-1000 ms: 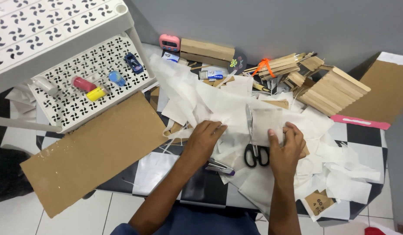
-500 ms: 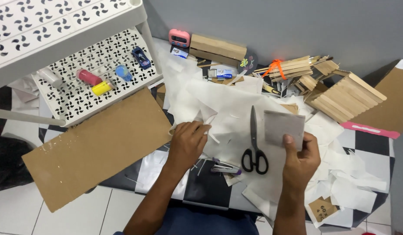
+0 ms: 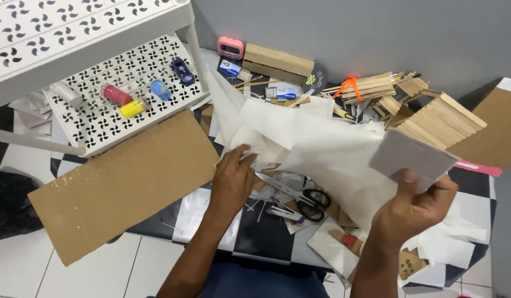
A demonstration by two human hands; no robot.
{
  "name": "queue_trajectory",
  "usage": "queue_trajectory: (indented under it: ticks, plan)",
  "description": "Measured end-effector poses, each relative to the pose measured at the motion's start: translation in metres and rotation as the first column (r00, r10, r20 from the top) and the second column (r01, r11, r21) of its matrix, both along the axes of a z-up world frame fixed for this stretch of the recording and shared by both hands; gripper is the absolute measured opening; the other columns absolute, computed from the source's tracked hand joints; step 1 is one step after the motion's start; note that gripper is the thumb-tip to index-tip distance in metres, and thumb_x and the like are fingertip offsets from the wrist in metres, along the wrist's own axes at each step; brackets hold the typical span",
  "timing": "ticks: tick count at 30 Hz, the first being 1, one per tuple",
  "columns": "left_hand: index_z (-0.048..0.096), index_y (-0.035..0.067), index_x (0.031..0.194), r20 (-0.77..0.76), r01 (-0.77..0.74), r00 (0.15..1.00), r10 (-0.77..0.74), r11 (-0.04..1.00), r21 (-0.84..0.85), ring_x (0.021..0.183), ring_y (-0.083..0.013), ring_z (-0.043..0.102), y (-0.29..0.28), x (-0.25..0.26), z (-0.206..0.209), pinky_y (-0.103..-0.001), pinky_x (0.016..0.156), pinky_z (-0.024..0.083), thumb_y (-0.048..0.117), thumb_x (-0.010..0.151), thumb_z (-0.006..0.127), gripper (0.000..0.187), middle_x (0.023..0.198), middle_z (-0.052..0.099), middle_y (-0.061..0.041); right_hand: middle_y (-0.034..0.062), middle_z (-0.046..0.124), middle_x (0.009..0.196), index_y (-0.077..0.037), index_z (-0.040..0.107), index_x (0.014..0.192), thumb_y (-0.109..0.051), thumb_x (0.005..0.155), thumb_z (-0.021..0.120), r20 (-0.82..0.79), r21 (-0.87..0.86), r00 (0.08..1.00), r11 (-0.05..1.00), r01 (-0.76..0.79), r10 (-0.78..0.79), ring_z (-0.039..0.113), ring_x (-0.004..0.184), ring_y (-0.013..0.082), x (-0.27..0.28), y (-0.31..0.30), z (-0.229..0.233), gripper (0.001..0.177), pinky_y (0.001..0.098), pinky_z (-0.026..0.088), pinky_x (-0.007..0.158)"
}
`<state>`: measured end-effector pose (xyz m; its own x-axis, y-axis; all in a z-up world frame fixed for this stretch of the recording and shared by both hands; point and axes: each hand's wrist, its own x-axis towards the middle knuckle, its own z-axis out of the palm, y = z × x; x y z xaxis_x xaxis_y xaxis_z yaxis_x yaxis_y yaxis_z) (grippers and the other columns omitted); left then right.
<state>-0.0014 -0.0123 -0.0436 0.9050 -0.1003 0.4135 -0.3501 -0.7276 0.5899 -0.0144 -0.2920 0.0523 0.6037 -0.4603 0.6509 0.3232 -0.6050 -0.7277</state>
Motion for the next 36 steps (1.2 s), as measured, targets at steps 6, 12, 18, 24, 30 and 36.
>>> queue_trajectory:
  ticks: [6,12,18,24,30,36]
  plan:
    - [0.068,0.001,0.119,0.065,-0.024,0.997,0.028,0.997,-0.068,0.129,-0.0428,0.052,0.000,-0.003,0.013,-0.053,0.101,0.051,-0.002,0.091,0.064,0.029,0.149,0.046,-0.025,0.0043,0.046,0.108,-0.008,0.044,0.118,-0.037,0.110,0.071,0.170,0.119,0.983,0.989,-0.090,0.069,0.046,0.104,0.0172,0.001,-0.024,0.017,0.040,0.0361,0.045,0.097]
    - [0.068,0.006,0.128,-0.088,0.088,0.991,-0.102,0.985,-0.148,0.135,-0.0355,0.053,0.005,-0.008,0.021,-0.053,0.112,0.044,0.014,0.096,0.067,0.033,0.146,0.054,-0.018,0.0032,0.063,0.154,-0.020,0.065,0.141,-0.046,0.097,0.051,0.228,0.607,0.926,0.699,-0.378,0.302,0.058,0.156,0.0251,-0.014,-0.075,0.048,0.052,0.0445,0.048,0.145]
    - [0.068,0.008,0.127,-0.067,0.140,0.986,-0.150,0.981,-0.136,0.140,-0.0376,0.047,-0.003,-0.022,0.071,-0.053,0.113,0.041,0.030,0.096,0.071,0.039,0.154,0.048,-0.018,-0.0066,0.072,0.141,-0.022,0.075,0.133,-0.031,0.102,0.075,0.201,0.737,0.885,0.531,-0.419,0.419,0.065,0.148,0.0131,-0.034,-0.116,0.053,0.033,0.0332,0.053,0.138]
    - [0.063,0.012,0.139,-0.374,-0.043,0.442,-0.815,0.398,-0.917,0.120,-0.0289,0.071,-0.026,-0.011,0.077,-0.051,0.102,0.055,0.090,0.069,0.008,0.118,0.136,0.070,-0.013,-0.0028,0.066,0.137,-0.025,0.066,0.120,-0.042,0.107,0.070,0.139,0.514,0.802,0.650,-0.560,0.581,0.062,0.142,0.0211,-0.030,-0.074,0.066,0.022,0.0453,0.051,0.135]
    - [0.040,0.014,0.154,-0.117,-0.478,0.572,-0.812,-0.215,-0.851,0.107,-0.0326,0.070,-0.081,0.014,0.046,-0.036,0.066,0.063,0.072,0.085,0.054,0.091,0.137,0.064,-0.023,0.0070,0.075,0.126,-0.006,0.066,0.132,-0.016,0.097,0.076,0.195,0.674,0.777,0.494,-0.549,0.598,0.074,0.114,0.0216,-0.046,-0.098,0.036,0.038,0.0375,0.061,0.107]
    - [0.044,0.014,0.153,0.264,-0.283,0.671,-0.693,-0.568,-0.773,0.130,-0.0348,0.060,-0.060,0.034,0.061,-0.057,0.098,0.055,0.083,0.085,0.046,0.097,0.148,0.058,-0.015,0.0112,0.074,0.114,0.000,0.058,0.130,-0.015,0.099,0.071,0.048,0.678,0.692,0.485,-0.552,0.720,0.073,0.097,0.0211,-0.060,-0.139,0.013,0.037,0.0318,0.061,0.085]
